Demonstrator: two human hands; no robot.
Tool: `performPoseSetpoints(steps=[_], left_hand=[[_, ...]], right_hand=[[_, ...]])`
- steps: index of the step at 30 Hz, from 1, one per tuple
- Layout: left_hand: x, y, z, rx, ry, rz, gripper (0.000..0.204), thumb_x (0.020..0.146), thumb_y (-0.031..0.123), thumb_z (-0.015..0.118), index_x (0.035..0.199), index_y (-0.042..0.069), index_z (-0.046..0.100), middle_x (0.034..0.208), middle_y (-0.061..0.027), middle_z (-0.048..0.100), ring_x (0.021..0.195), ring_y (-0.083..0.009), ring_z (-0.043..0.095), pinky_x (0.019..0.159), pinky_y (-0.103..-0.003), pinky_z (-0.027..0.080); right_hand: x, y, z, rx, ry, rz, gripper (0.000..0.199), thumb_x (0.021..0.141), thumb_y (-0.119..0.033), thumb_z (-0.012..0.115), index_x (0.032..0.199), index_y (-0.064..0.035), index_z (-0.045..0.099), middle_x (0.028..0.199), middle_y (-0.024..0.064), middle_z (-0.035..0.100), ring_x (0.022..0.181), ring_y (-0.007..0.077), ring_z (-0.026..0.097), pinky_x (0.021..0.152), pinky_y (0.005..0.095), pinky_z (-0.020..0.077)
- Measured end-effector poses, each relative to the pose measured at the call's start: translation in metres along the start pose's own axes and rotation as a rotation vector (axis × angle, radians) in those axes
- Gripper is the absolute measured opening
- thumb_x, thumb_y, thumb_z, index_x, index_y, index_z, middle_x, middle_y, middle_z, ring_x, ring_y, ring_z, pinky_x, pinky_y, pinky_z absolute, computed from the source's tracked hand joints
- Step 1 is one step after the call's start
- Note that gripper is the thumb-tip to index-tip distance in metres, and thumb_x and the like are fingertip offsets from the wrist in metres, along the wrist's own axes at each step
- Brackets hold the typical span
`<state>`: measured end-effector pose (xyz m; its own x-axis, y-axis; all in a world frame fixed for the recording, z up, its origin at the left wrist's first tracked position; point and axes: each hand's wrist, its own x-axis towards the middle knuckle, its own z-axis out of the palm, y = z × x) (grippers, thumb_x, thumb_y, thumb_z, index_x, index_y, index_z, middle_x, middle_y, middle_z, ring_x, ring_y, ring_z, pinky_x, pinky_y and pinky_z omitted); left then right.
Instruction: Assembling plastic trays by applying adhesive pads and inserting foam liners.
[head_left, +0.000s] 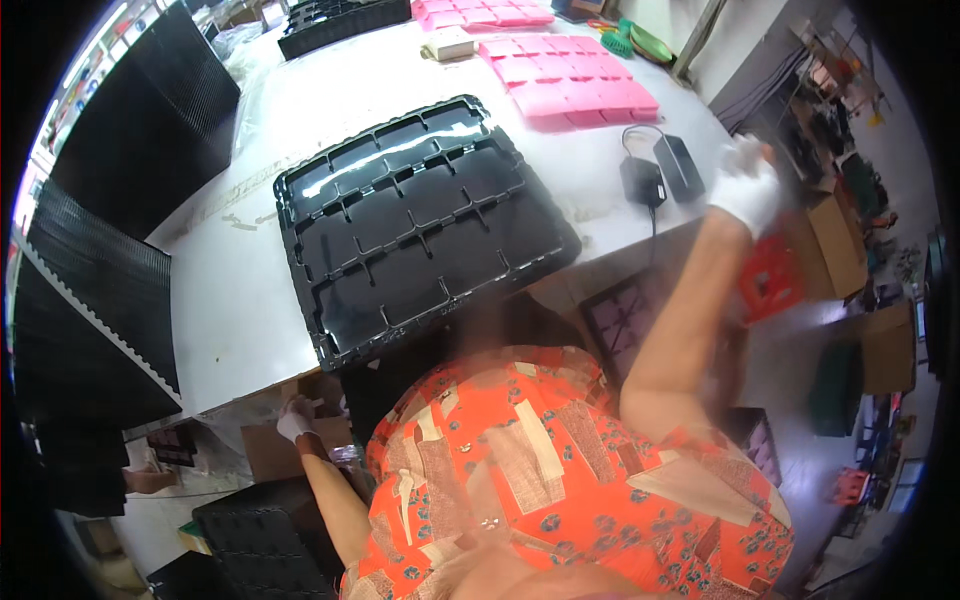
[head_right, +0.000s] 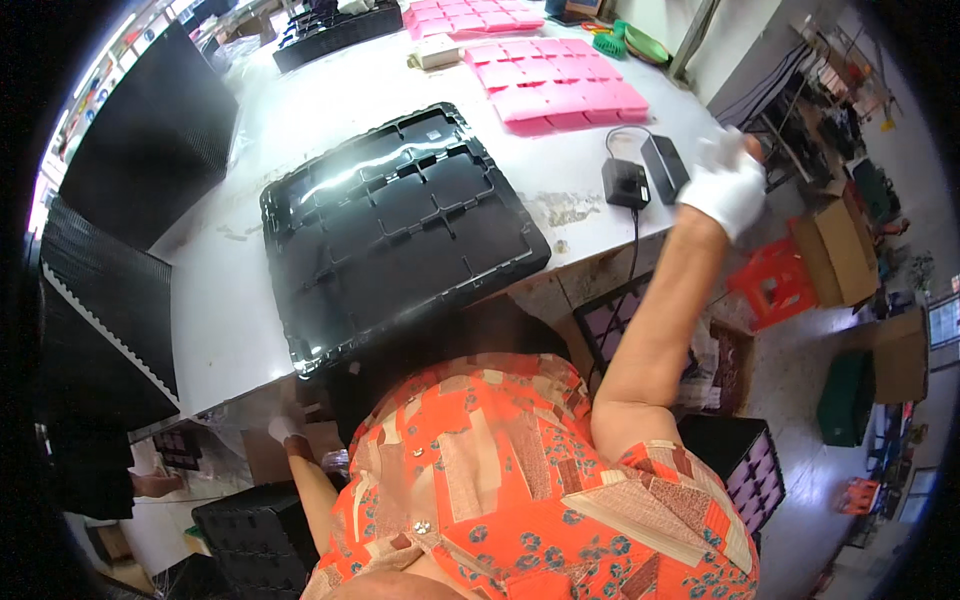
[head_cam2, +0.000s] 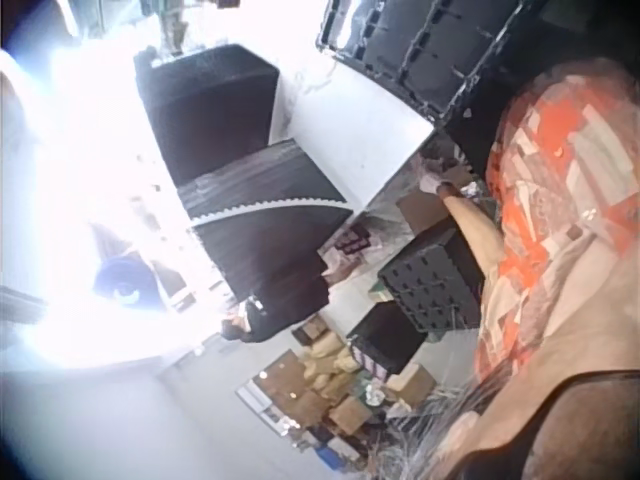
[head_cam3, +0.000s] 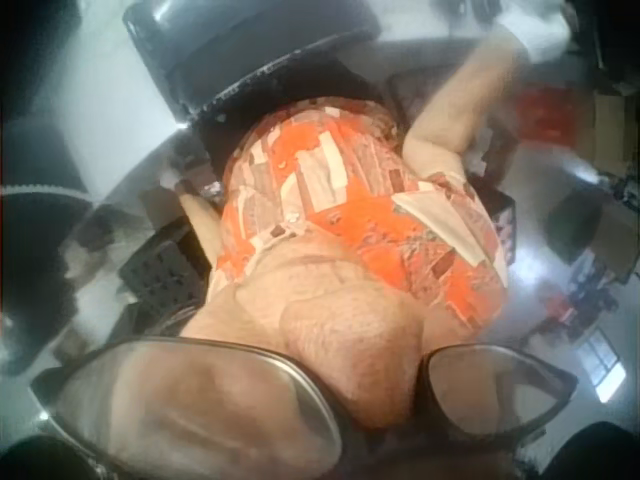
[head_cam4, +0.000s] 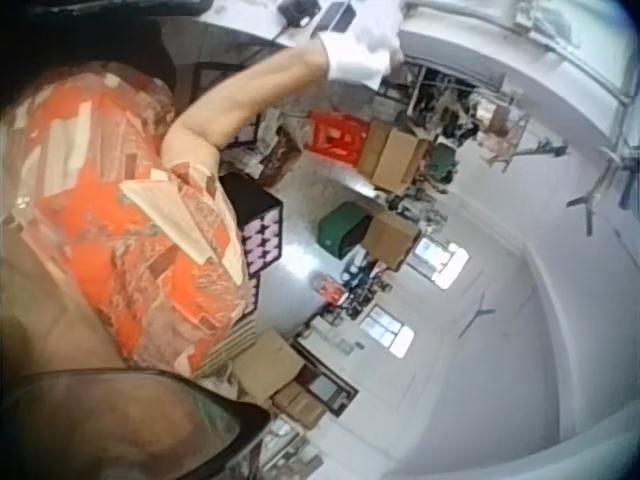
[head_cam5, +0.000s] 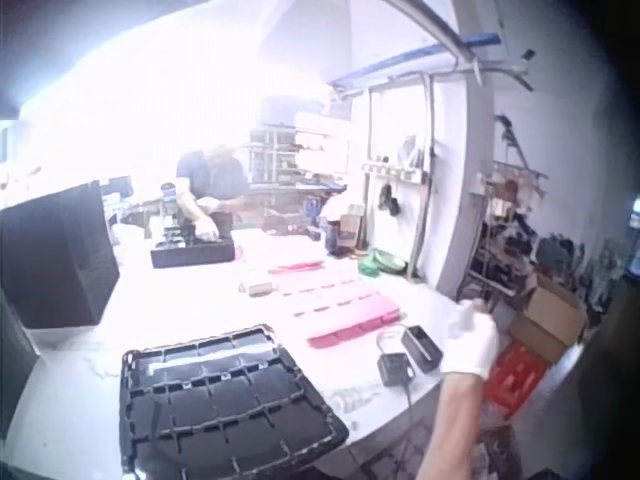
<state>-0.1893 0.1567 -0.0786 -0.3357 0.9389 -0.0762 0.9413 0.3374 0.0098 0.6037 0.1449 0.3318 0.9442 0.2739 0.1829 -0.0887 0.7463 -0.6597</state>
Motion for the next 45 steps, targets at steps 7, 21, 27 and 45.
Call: performPoseSetpoints(steps=[7,21,27,45], left_hand=[[-0.061,0.041,-0.05,-0.126,0.019,0.022,0.014,0.082,0.03,0.068,0.089,0.024,0.079,0.107,-0.0053,0.073,0.099,-0.0238,0.069,0.083,-0.035,0.057],[-0.102,0.079,-0.138,-1.093,0.432,-0.089,0.029,0.096,0.01,0.054,0.115,-0.011,0.062,0.099,-0.0193,0.068,0.078,-0.0235,0.069,0.071,-0.033,0.06],[-0.13,0.075,-0.183,-1.721,0.402,-0.631,0.047,0.104,0.034,0.051,0.1,-0.011,0.064,0.091,-0.0171,0.07,0.055,-0.0131,0.058,0.044,-0.024,0.045],[-0.183,0.111,-0.331,-2.782,-0.345,0.225,0.041,0.099,0.043,0.056,0.085,0.006,0.068,0.066,-0.003,0.056,0.054,-0.0137,0.043,0.075,-0.034,0.041]], right_hand=[[-0.103,0.021,-0.034,-0.085,-0.043,0.16,0.025,0.097,-0.006,0.045,0.117,-0.0019,0.06,0.097,0.0113,0.067,0.078,0.0182,0.066,0.067,0.0299,0.0542],[-0.146,0.058,-0.059,-0.359,-0.091,0.349,0.023,0.098,-0.007,0.047,0.116,-0.003,0.061,0.094,0.0092,0.067,0.075,0.016,0.065,0.065,0.0264,0.0537],[-0.161,0.081,-0.051,-0.432,-0.206,0.352,0.023,0.097,-0.003,0.046,0.113,-0.002,0.063,0.095,0.0079,0.064,0.074,0.0145,0.063,0.063,0.0251,0.0523],[-0.142,0.114,-0.092,-0.858,-0.515,0.03,0.025,0.095,-0.001,0.052,0.114,0.0026,0.069,0.102,0.0068,0.068,0.085,0.0133,0.062,0.077,0.0235,0.0494]])
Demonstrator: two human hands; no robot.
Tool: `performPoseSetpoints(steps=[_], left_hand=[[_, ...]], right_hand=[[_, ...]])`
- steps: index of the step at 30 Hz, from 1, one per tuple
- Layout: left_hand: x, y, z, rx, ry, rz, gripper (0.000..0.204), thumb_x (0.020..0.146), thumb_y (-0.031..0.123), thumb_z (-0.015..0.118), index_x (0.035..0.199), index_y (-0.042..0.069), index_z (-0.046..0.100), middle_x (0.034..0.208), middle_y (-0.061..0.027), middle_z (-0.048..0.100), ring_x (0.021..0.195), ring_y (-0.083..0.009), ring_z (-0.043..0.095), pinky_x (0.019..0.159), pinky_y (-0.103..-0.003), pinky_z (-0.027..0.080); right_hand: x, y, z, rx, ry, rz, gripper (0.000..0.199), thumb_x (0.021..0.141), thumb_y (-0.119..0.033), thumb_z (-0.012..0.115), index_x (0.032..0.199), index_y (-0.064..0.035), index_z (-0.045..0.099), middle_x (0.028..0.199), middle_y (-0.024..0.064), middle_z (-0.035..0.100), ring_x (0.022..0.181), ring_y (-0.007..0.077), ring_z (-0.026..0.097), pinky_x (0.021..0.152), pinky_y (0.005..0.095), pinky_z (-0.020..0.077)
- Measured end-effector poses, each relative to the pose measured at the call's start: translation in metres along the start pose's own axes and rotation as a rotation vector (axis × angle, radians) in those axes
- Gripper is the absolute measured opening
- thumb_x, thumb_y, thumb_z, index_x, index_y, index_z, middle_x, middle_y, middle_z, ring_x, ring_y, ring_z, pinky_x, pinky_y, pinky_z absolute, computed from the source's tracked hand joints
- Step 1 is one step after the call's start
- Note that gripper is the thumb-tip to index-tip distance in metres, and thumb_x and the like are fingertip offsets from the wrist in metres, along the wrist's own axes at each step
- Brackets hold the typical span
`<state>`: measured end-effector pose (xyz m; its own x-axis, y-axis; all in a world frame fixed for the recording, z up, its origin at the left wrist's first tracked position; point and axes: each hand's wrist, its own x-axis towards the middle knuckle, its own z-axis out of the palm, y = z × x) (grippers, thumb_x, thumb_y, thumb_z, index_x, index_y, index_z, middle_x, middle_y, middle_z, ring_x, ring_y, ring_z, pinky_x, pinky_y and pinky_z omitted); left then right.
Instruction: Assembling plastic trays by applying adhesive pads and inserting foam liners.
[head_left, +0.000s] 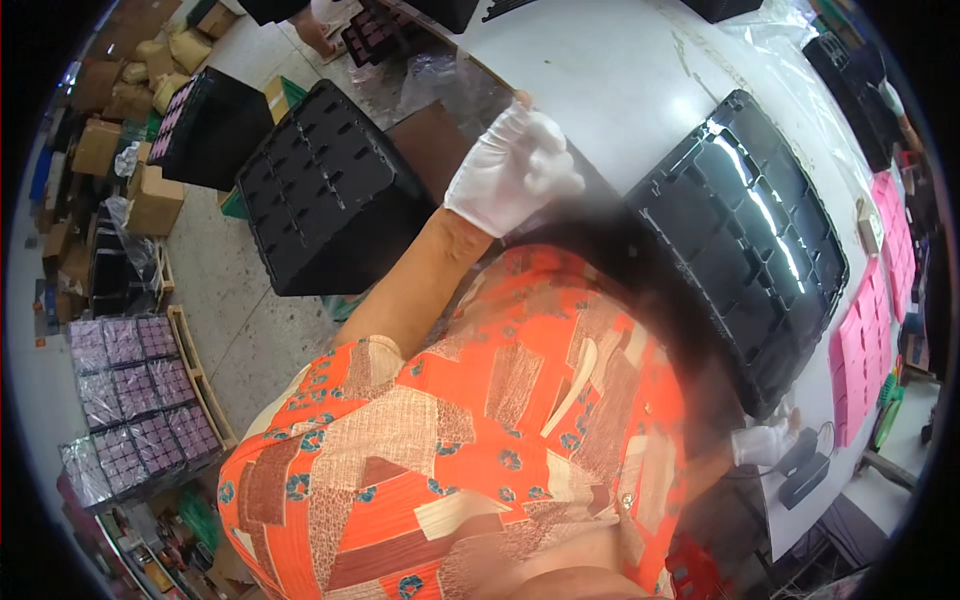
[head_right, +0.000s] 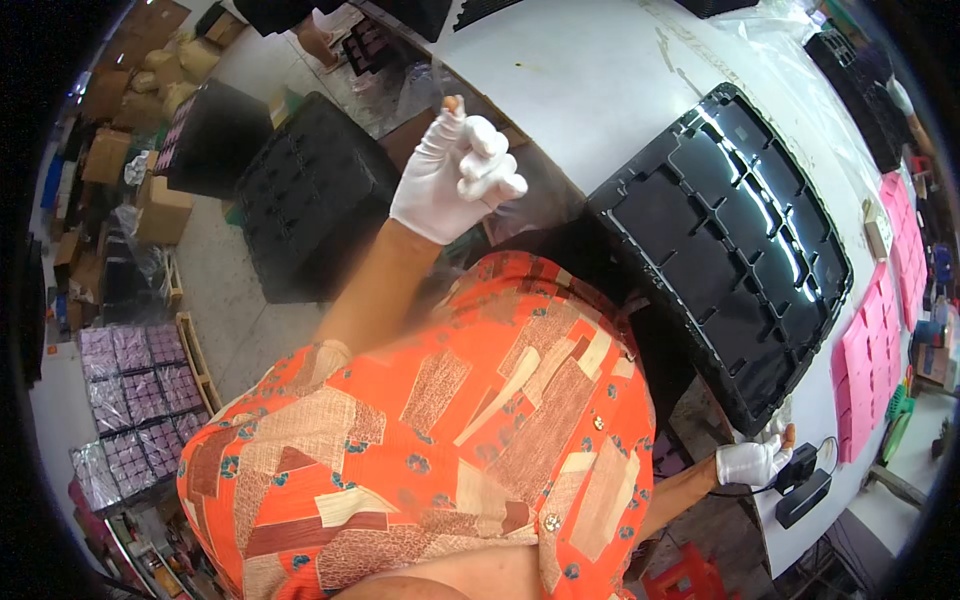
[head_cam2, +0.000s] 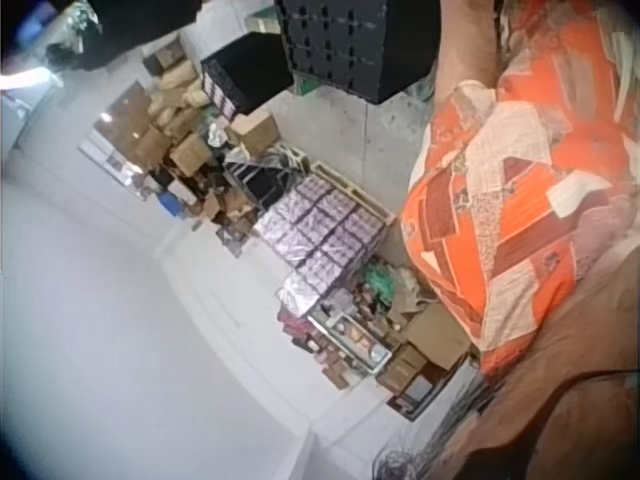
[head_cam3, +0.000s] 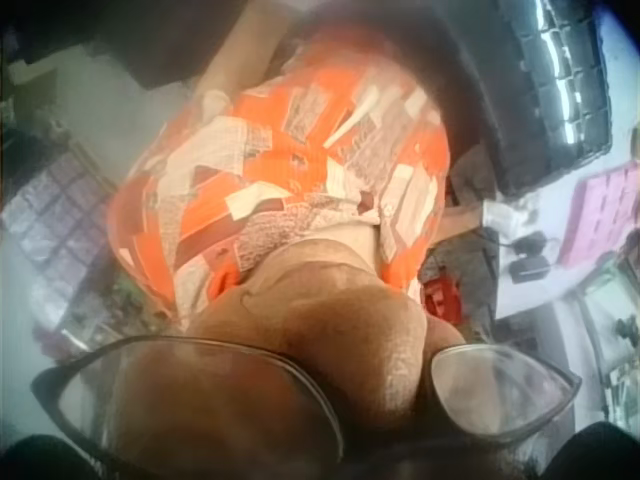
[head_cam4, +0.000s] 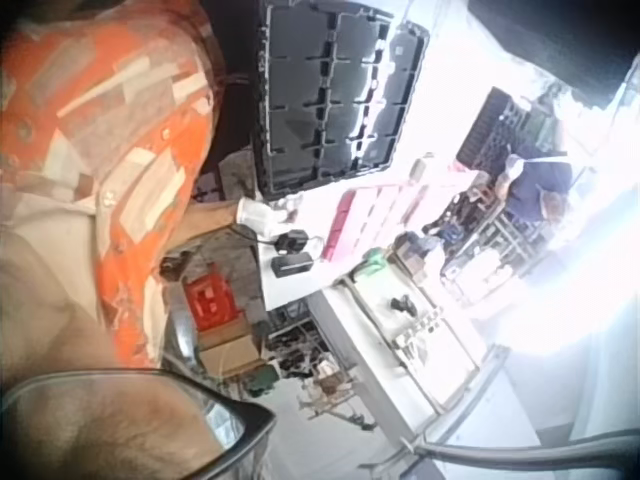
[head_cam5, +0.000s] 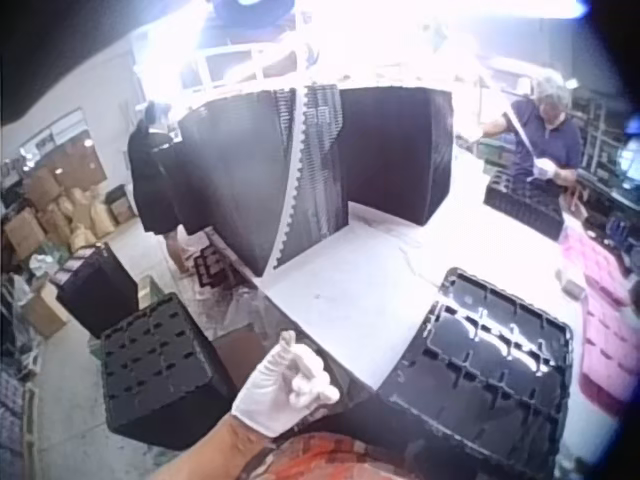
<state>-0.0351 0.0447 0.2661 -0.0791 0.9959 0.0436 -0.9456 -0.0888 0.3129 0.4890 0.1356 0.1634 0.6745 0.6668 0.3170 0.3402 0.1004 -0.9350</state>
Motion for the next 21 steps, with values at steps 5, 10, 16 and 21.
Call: performPoseSetpoints(steps=[5,10,16,21], left_hand=[[0.005,-0.018,0.01,0.135,-0.204,-0.031,0.058,0.098,0.062,0.044,0.085,0.01,0.066,0.062,0.0006,0.048,0.057,-0.0128,0.044,0.069,-0.032,0.035],[0.008,-0.026,0.019,0.203,-0.32,-0.064,0.056,0.099,0.06,0.044,0.086,0.008,0.061,0.066,0.001,0.05,0.059,-0.0126,0.045,0.068,-0.032,0.035],[0.003,-0.025,-0.008,0.182,-0.102,-0.018,0.031,0.094,0.037,0.065,0.095,0.006,0.063,0.082,-0.0031,0.056,0.07,-0.0172,0.053,0.085,-0.04,0.048],[0.0,-0.016,-0.038,0.204,-0.01,0.018,0.014,0.095,0.022,0.065,0.09,0.009,0.064,0.077,-0.0011,0.053,0.067,-0.0151,0.051,0.078,-0.035,0.046]], right_hand=[[-0.003,-0.006,-0.003,-0.241,-0.032,-0.192,0.026,0.096,-0.001,0.051,0.114,0.0015,0.069,0.103,0.0048,0.068,0.086,0.0117,0.062,0.078,0.0229,0.0491],[0.001,0.004,-0.01,-0.042,-0.004,-0.038,0.025,0.095,-0.002,0.051,0.113,0.0004,0.069,0.102,0.0048,0.068,0.086,0.0123,0.063,0.076,0.0236,0.05],[-0.005,-0.013,0.004,-0.127,0.01,-0.078,0.024,0.095,-0.004,0.055,0.114,-0.0009,0.069,0.103,0.0057,0.069,0.087,0.0131,0.065,0.071,0.0221,0.0514],[-0.008,-0.012,0.01,-0.133,-0.015,-0.119,0.025,0.094,-0.005,0.057,0.115,0.0004,0.069,0.106,0.0089,0.07,0.089,0.0158,0.067,0.07,0.0233,0.0533]])
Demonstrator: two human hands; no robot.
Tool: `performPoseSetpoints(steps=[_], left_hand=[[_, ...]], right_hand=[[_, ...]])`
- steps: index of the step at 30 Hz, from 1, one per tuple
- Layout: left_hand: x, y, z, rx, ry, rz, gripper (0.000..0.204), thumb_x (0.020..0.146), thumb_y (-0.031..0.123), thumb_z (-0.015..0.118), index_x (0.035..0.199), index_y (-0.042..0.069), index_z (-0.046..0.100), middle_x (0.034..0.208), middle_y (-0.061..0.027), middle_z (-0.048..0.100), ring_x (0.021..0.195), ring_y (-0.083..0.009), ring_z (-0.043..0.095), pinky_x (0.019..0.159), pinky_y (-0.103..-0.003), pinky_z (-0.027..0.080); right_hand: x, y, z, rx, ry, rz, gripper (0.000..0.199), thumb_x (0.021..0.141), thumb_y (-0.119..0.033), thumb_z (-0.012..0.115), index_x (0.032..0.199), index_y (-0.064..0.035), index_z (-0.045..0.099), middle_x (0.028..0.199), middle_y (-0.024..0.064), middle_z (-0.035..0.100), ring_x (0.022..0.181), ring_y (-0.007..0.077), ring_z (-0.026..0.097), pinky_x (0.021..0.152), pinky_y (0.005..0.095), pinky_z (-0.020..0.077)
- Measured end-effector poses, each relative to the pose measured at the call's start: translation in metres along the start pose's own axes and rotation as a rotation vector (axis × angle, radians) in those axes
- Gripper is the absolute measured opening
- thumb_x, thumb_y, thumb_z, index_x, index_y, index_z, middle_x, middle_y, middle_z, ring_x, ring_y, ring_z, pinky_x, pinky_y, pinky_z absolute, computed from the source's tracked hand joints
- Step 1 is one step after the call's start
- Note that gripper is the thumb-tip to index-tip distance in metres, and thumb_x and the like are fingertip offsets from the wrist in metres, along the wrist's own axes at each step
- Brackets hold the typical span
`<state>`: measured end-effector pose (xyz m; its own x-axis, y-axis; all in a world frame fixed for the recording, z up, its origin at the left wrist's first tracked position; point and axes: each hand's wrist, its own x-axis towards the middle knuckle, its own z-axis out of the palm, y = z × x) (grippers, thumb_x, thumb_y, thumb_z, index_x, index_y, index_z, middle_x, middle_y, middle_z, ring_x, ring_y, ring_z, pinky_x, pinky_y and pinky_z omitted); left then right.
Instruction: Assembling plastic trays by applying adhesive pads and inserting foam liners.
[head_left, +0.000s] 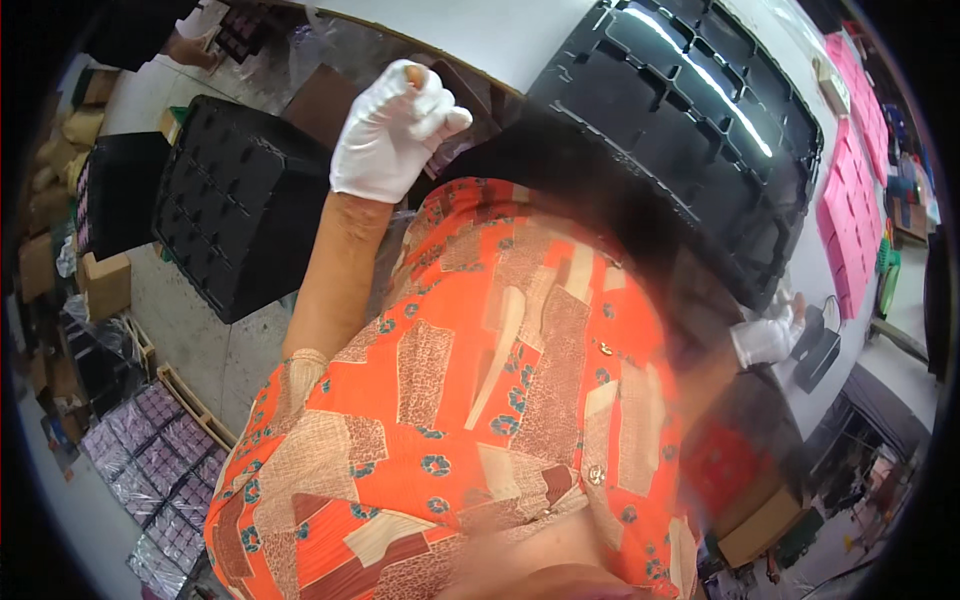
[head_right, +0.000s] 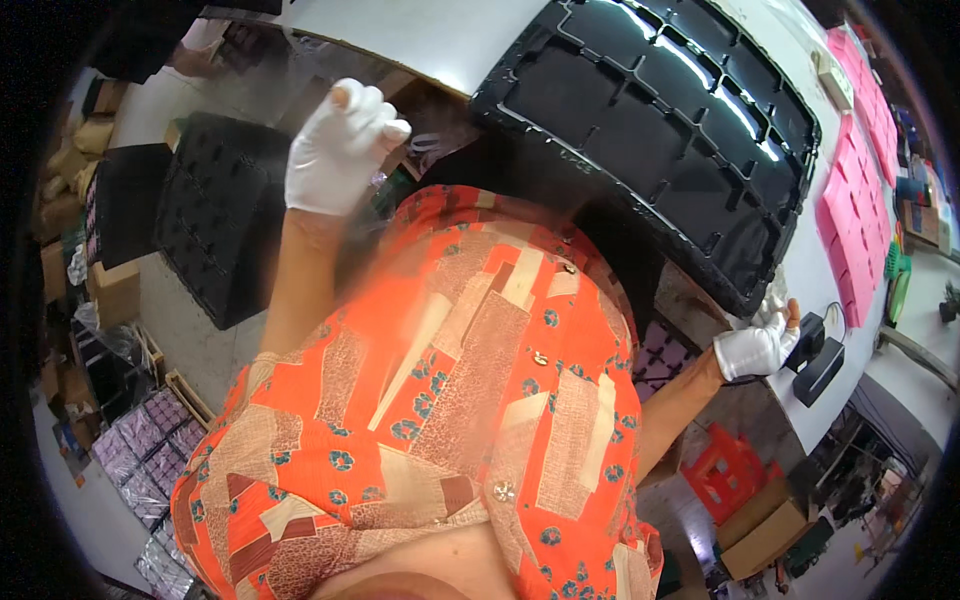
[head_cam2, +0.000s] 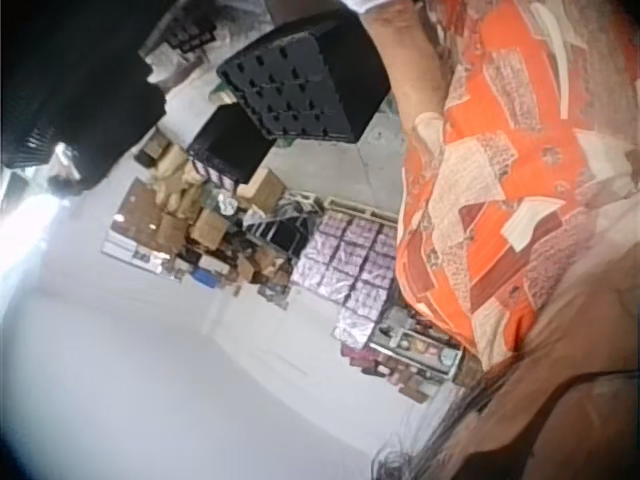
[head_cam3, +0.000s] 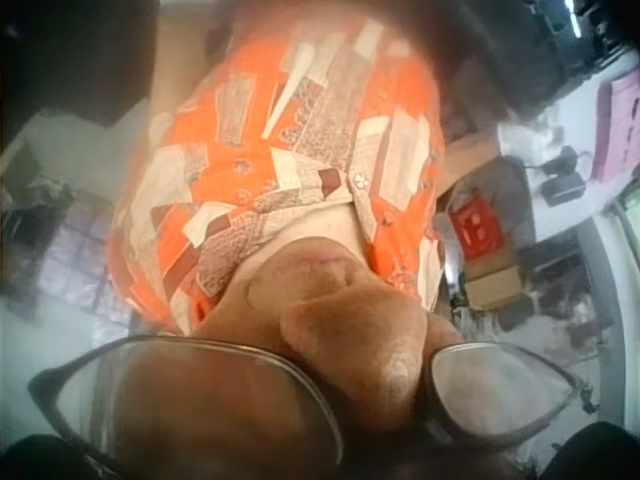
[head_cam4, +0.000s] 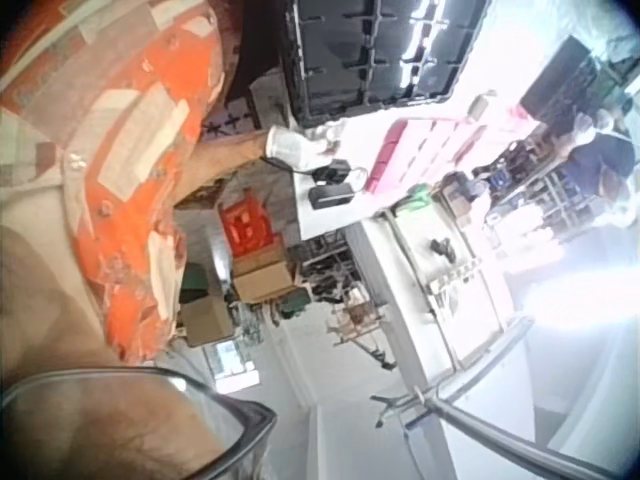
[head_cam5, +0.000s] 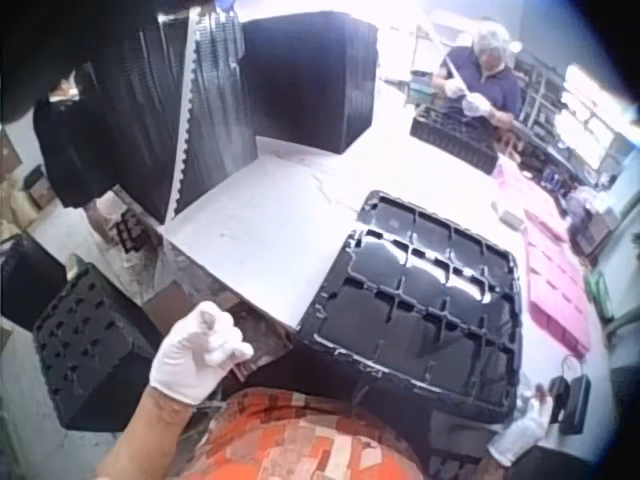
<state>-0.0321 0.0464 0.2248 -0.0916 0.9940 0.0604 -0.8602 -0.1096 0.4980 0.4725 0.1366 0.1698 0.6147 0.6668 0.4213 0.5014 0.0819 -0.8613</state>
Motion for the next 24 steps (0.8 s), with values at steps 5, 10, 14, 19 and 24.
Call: performPoseSetpoints(steps=[5,10,14,19,24], left_hand=[[-0.01,-0.011,-0.031,0.011,0.212,-0.026,0.017,0.096,0.015,0.063,0.104,0.001,0.063,0.087,-0.0053,0.061,0.074,-0.017,0.058,0.087,-0.041,0.05],[-0.021,-0.015,-0.035,0.016,0.232,-0.029,0.025,0.099,0.018,0.058,0.114,-0.001,0.061,0.099,-0.0084,0.061,0.082,-0.0178,0.06,0.093,-0.042,0.048],[-0.002,-0.011,-0.093,-0.311,-0.081,-0.176,0.048,0.103,0.035,0.048,0.134,-0.001,0.048,0.125,-0.0158,0.057,0.108,-0.0292,0.059,0.1,-0.048,0.045],[0.022,-0.022,-0.134,-0.094,0.591,-0.168,0.087,0.097,0.065,0.037,0.156,0.005,0.016,0.162,-0.0184,0.017,0.15,-0.0387,0.016,0.112,-0.067,0.023],[0.052,-0.058,-0.137,0.597,0.837,-0.126,0.071,0.088,0.052,0.059,0.145,0.011,0.048,0.149,-0.0173,0.046,0.133,-0.0296,0.048,0.107,-0.044,0.039]], right_hand=[[0.011,0.021,-0.028,0.159,-0.042,0.094,0.027,0.092,-0.007,0.059,0.116,0.0029,0.067,0.113,0.0133,0.069,0.096,0.0209,0.068,0.072,0.0281,0.0567],[-0.022,-0.031,-0.046,-0.178,-0.335,-0.335,0.023,0.097,-0.006,0.053,0.113,0.0068,0.063,0.116,0.0111,0.063,0.102,0.0195,0.064,0.093,0.0314,0.05],[-0.035,-0.061,-0.075,0.423,-0.609,0.172,0.024,0.095,-0.003,0.054,0.114,0.0089,0.061,0.114,0.0125,0.063,0.105,0.0238,0.064,0.097,0.038,0.0514],[-0.052,-0.063,-0.047,0.116,-0.351,0.106,0.031,0.103,-0.008,0.041,0.126,0.0075,0.056,0.116,0.0177,0.064,0.104,0.0252,0.066,0.086,0.0306,0.0558],[-0.055,-0.043,-0.058,0.198,-0.178,0.366,0.037,0.106,-0.022,0.037,0.123,0.0068,0.055,0.109,0.0217,0.068,0.09,0.0242,0.07,0.066,0.0255,0.0563]])
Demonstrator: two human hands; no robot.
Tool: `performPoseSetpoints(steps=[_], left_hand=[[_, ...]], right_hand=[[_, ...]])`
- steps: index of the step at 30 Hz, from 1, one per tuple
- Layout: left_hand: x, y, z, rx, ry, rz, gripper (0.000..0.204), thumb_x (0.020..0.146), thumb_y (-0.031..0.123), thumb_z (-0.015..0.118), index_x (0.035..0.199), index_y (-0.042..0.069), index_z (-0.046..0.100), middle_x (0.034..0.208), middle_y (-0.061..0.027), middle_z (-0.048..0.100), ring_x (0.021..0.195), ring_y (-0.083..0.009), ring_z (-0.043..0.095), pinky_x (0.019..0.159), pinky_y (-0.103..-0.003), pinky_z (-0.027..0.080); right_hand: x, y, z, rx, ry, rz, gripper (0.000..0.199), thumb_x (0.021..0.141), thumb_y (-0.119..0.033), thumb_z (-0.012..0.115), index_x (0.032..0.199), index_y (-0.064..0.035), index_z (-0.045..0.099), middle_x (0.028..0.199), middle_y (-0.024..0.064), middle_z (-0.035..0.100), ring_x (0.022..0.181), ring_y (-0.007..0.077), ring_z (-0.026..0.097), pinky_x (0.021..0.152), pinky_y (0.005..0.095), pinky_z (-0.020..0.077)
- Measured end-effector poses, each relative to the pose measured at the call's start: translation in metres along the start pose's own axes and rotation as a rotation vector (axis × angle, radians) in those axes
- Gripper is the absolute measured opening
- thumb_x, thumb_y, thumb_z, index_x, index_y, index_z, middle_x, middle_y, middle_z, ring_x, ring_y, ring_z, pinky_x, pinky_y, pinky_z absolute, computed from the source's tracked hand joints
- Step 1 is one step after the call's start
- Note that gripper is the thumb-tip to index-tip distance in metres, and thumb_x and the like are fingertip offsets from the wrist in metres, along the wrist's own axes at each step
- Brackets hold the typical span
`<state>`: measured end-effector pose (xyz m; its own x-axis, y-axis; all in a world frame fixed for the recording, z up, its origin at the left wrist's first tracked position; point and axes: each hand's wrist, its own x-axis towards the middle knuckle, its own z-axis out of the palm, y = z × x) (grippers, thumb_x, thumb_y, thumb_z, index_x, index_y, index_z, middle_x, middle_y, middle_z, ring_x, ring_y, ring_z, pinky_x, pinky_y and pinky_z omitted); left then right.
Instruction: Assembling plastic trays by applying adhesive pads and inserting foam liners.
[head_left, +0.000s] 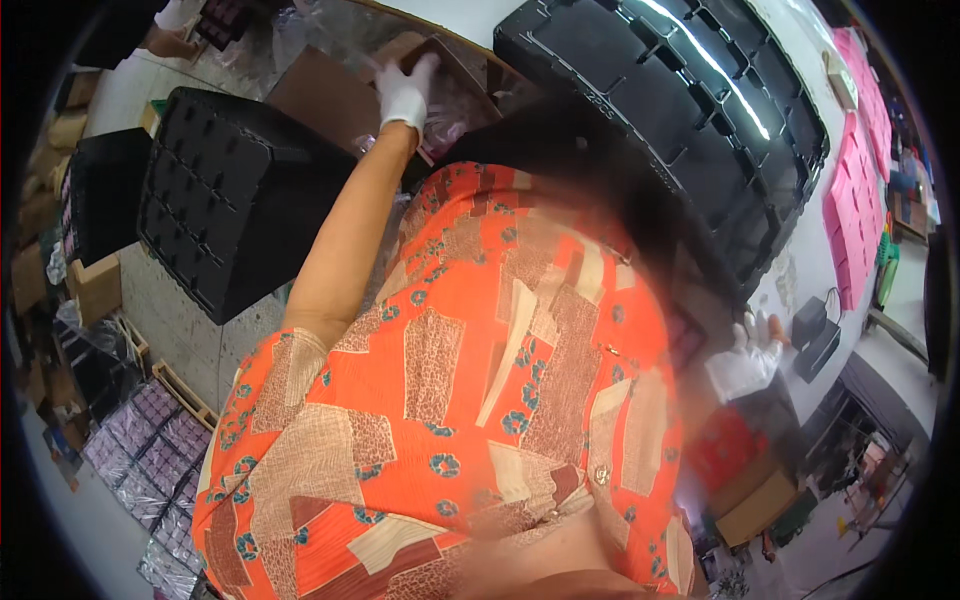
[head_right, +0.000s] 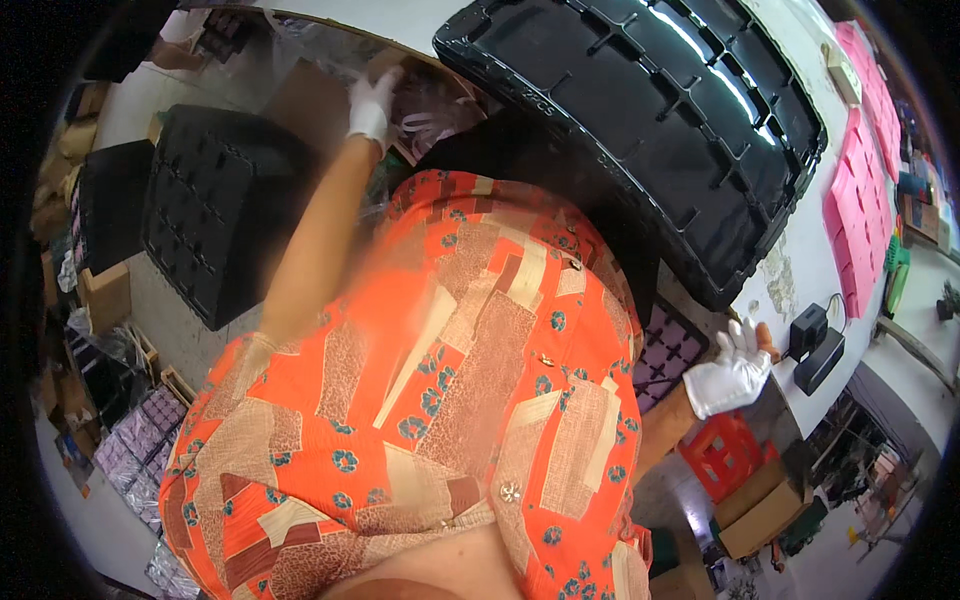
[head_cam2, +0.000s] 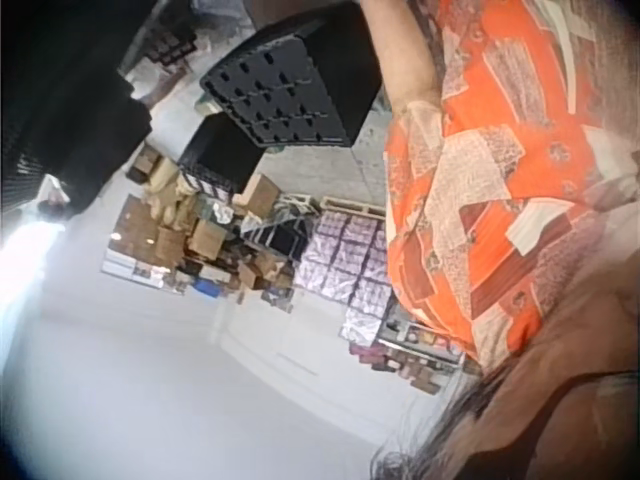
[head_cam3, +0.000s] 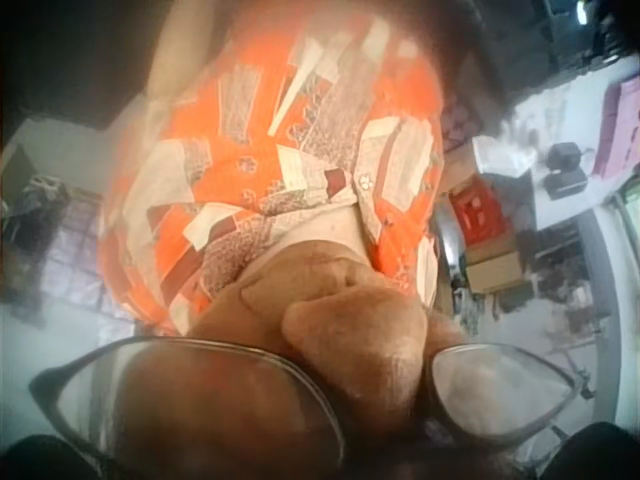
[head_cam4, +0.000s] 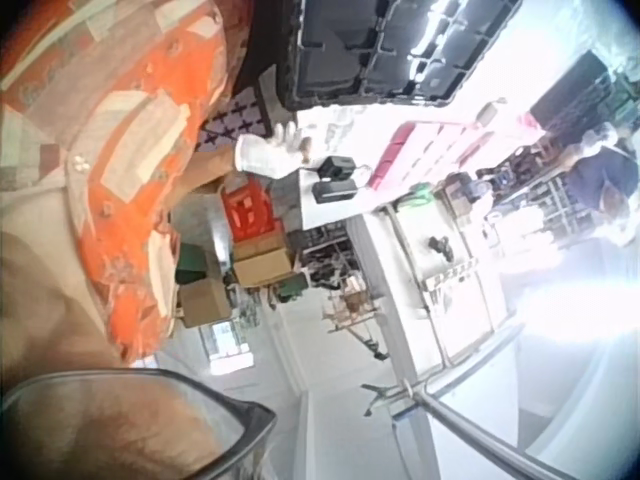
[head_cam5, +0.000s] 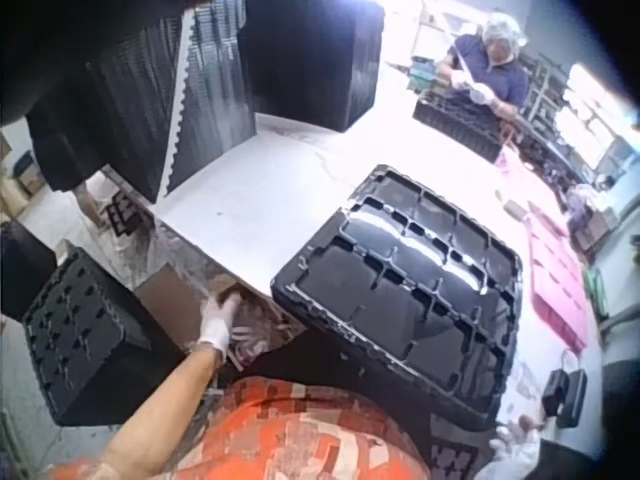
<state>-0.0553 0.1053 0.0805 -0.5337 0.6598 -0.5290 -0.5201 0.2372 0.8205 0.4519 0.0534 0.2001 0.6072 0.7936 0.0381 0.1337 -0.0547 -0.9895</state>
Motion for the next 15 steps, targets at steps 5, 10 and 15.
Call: performPoseSetpoints(steps=[5,10,15], left_hand=[[-0.046,-0.037,0.051,1.162,-0.455,0.836,0.032,0.083,0.042,0.063,0.097,0.016,0.076,0.108,-0.0096,0.071,0.1,-0.0315,0.066,0.088,-0.045,0.053],[-0.016,-0.097,0.109,1.71,-0.537,1.09,0.051,0.084,0.046,0.061,0.119,0.01,0.069,0.12,-0.0167,0.067,0.11,-0.0351,0.064,0.097,-0.043,0.049],[0.063,-0.007,0.025,2.084,0.123,0.514,0.055,0.078,0.05,0.072,0.122,0.017,0.069,0.123,-0.01,0.068,0.111,-0.0291,0.067,0.093,-0.046,0.053]], right_hand=[[0.001,0.025,0.002,0.19,0.016,0.062,0.041,0.107,-0.026,0.036,0.12,0.0064,0.058,0.105,0.0208,0.069,0.081,0.0228,0.068,0.065,0.0274,0.0543],[-0.007,0.018,0.027,0.054,0.076,0.068,0.04,0.107,-0.027,0.037,0.117,0.0041,0.061,0.101,0.0197,0.069,0.079,0.0211,0.066,0.066,0.0275,0.0519],[-0.006,0.021,0.009,0.13,0.123,0.024,0.039,0.107,-0.027,0.039,0.115,0.0047,0.06,0.1,0.0196,0.069,0.077,0.0215,0.067,0.065,0.0274,0.0523]])
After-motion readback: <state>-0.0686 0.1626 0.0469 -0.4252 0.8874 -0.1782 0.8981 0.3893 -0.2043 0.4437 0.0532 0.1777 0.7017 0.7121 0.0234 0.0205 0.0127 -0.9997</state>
